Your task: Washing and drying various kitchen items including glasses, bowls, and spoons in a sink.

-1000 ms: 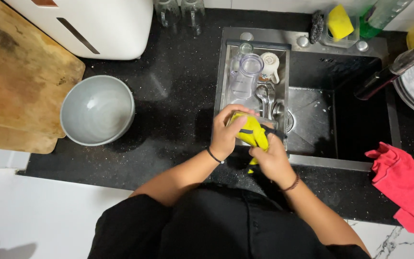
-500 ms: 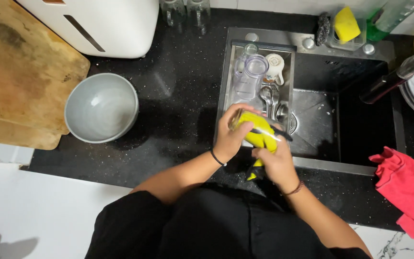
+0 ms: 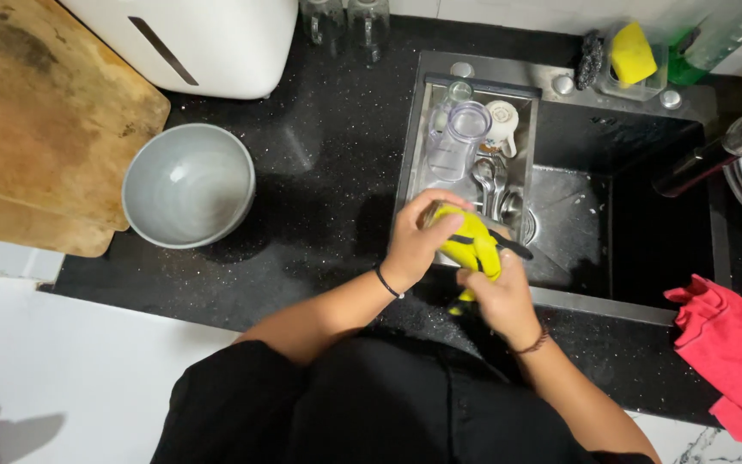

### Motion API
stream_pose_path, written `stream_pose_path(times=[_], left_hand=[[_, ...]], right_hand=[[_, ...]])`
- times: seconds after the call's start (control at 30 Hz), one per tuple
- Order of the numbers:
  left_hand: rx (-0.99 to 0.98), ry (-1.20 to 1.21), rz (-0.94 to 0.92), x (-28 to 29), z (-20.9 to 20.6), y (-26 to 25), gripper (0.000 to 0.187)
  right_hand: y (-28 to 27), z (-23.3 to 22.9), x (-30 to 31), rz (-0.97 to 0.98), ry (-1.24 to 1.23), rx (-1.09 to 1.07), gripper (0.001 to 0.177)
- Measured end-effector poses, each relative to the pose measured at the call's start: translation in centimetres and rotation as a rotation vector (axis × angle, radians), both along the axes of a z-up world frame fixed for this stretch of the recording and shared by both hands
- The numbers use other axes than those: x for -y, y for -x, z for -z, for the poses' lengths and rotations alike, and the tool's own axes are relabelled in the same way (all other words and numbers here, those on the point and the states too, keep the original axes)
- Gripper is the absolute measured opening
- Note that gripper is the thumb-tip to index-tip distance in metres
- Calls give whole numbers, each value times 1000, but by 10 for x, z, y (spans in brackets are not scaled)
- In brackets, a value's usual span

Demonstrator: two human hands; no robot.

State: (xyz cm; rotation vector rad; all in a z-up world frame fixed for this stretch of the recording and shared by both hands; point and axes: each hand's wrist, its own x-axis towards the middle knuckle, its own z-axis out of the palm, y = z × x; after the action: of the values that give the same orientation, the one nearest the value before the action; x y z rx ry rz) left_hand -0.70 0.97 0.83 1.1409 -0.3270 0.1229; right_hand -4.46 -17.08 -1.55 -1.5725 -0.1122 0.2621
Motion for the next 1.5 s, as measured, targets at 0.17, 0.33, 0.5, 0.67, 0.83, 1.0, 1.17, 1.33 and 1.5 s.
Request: stream_pose_path(times=[0.17, 0.33, 0.5, 0.67, 0.83, 1.0, 1.17, 1.33, 1.5], left_hand=[[-397, 286, 66, 5, 11, -9, 21], [-396, 235, 3, 2, 5, 5, 21], [-53, 23, -28, 2, 5, 6, 26], [-309, 175, 14, 1, 41, -9, 22], [-60, -468, 227, -25, 50, -26, 27], [235, -371, 835, -29, -7, -18, 85], [-25, -326, 905, -30, -5, -16, 98], [65, -262, 798, -30, 17, -21, 98], [-153, -34, 761, -39, 22, -29, 98]], right_hand=[[-7, -19, -14, 14, 716, 921, 45], [-4, 0, -8, -4, 377, 757, 35], [13, 8, -10, 90, 443, 406, 28], [-2, -62, -3, -91, 608, 822, 40], [-4, -85, 26, -351, 539, 674, 30], [3, -86, 23, -430, 622, 648, 36], [-6, -60, 36, -397, 402, 438, 44], [-11, -46, 57, -318, 112, 302, 43], [-6, -71, 77, 187, -308, 255, 36]])
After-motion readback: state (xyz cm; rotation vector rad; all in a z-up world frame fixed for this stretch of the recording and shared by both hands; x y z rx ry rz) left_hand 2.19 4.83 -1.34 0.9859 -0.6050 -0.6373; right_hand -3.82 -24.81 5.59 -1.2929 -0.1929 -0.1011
